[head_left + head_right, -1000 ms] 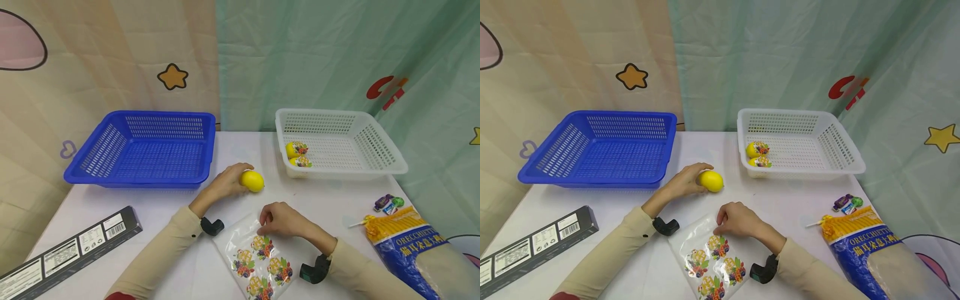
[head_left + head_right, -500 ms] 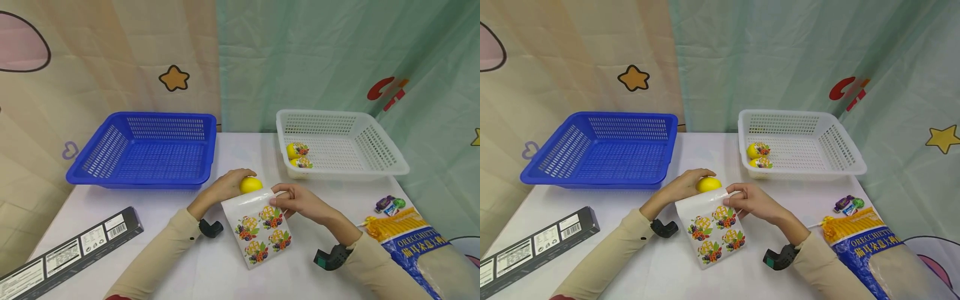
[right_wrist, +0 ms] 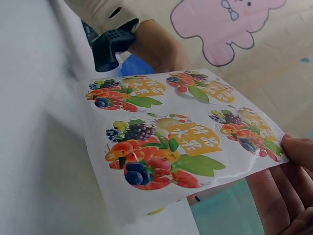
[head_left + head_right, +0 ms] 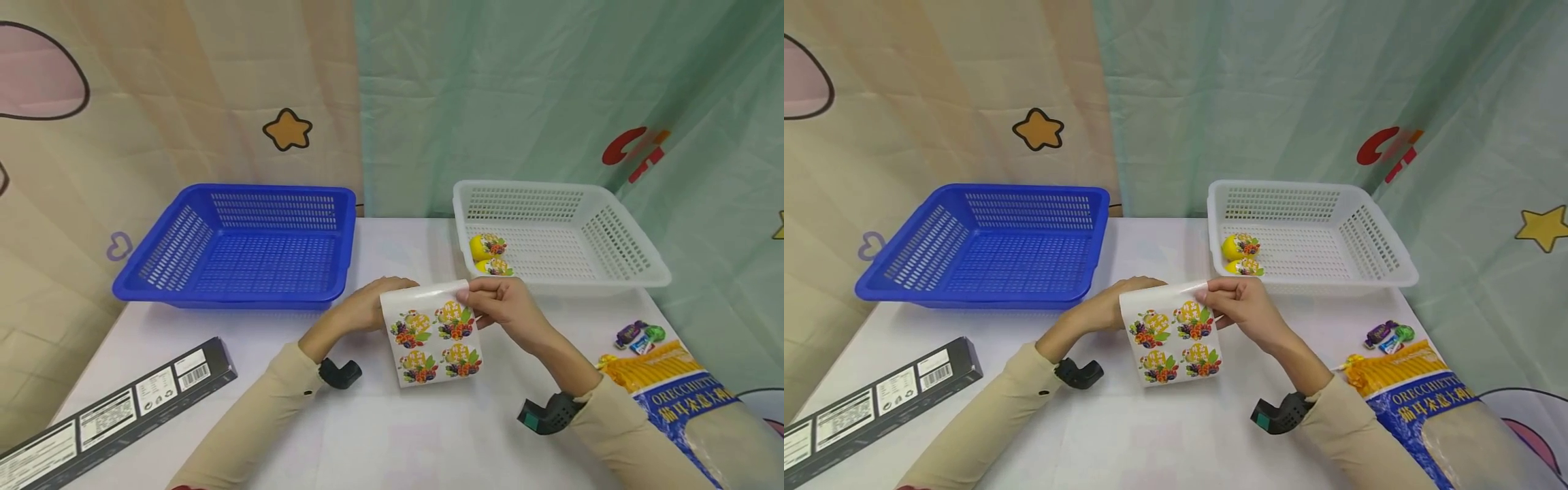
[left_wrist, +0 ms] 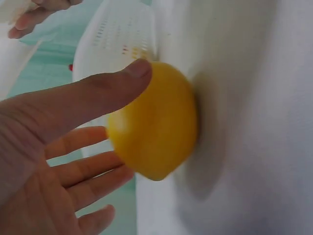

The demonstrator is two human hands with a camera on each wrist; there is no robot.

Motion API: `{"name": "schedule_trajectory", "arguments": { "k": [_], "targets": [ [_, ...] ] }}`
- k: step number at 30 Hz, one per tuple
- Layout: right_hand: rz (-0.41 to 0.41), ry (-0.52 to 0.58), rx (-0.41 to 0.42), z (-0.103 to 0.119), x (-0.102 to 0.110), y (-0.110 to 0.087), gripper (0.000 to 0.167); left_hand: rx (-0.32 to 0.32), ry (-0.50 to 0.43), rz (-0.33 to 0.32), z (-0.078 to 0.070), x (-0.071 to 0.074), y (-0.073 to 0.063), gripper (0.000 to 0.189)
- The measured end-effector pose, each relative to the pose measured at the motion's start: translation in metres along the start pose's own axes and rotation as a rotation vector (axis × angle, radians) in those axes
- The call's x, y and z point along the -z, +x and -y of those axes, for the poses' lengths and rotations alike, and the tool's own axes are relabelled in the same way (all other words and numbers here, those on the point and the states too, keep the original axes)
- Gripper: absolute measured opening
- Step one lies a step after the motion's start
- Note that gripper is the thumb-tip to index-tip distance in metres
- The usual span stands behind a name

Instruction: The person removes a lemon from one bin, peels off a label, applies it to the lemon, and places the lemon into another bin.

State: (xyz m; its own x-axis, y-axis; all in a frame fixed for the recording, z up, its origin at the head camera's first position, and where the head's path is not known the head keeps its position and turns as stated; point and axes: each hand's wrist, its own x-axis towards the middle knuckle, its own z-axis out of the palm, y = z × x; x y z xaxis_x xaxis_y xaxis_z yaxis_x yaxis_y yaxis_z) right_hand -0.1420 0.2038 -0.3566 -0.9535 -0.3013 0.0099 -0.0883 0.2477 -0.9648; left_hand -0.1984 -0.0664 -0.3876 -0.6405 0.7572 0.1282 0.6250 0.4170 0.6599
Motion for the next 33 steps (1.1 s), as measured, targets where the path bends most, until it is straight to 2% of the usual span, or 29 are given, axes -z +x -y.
{"name": "schedule_trajectory", "arguments": {
  "k": [2,6,9,11,15,16,18,20,23,25,27,33],
  "targets": [
    [-0.012,0.002,0.005,0.001,0.0,0.0,0.027,-0.019,-0.005,0.002,-0.004,0.005,-0.004,0.055],
    [-0.021,0.008,0.002,0.003,0.001,0.0,0.029,0.01,0.003,0.0,-0.017,0.021,-0.01,0.05],
    [-0.032,0.013,0.009,0.006,0.002,0.0,0.028,0.036,0.043,-0.066,-0.029,0.038,-0.016,0.044],
    [-0.048,0.018,0.017,0.007,0.002,0.0,0.028,0.042,0.072,-0.148,-0.036,0.049,-0.02,0.047],
    [-0.078,0.035,0.034,0.01,0.003,0.0,0.026,0.003,0.105,-0.401,-0.047,0.068,-0.026,0.04],
    [-0.086,0.042,0.036,0.011,0.003,0.0,0.026,-0.024,0.108,-0.457,-0.049,0.071,-0.027,0.036],
    [-0.104,0.05,0.045,0.012,0.002,0.0,0.027,-0.124,0.09,-0.54,-0.053,0.073,-0.029,0.03],
    [-0.122,0.058,0.051,0.012,0.0,0.0,0.027,-0.223,0.082,-0.542,-0.057,0.07,-0.029,0.027],
    [-0.137,0.068,0.063,0.012,-0.003,0.0,0.028,-0.342,0.056,-0.451,-0.06,0.06,-0.028,0.027],
    [-0.138,0.075,0.073,0.012,-0.005,0.0,0.028,-0.363,0.059,-0.389,-0.062,0.053,-0.027,0.027],
    [-0.138,0.087,0.089,0.012,-0.006,0.0,0.027,-0.371,0.056,-0.36,-0.062,0.048,-0.027,0.028],
    [-0.197,0.114,0.159,0.014,-0.012,0.0,0.022,-0.369,0.053,-0.371,-0.061,0.04,-0.025,0.025]
  ]
}}
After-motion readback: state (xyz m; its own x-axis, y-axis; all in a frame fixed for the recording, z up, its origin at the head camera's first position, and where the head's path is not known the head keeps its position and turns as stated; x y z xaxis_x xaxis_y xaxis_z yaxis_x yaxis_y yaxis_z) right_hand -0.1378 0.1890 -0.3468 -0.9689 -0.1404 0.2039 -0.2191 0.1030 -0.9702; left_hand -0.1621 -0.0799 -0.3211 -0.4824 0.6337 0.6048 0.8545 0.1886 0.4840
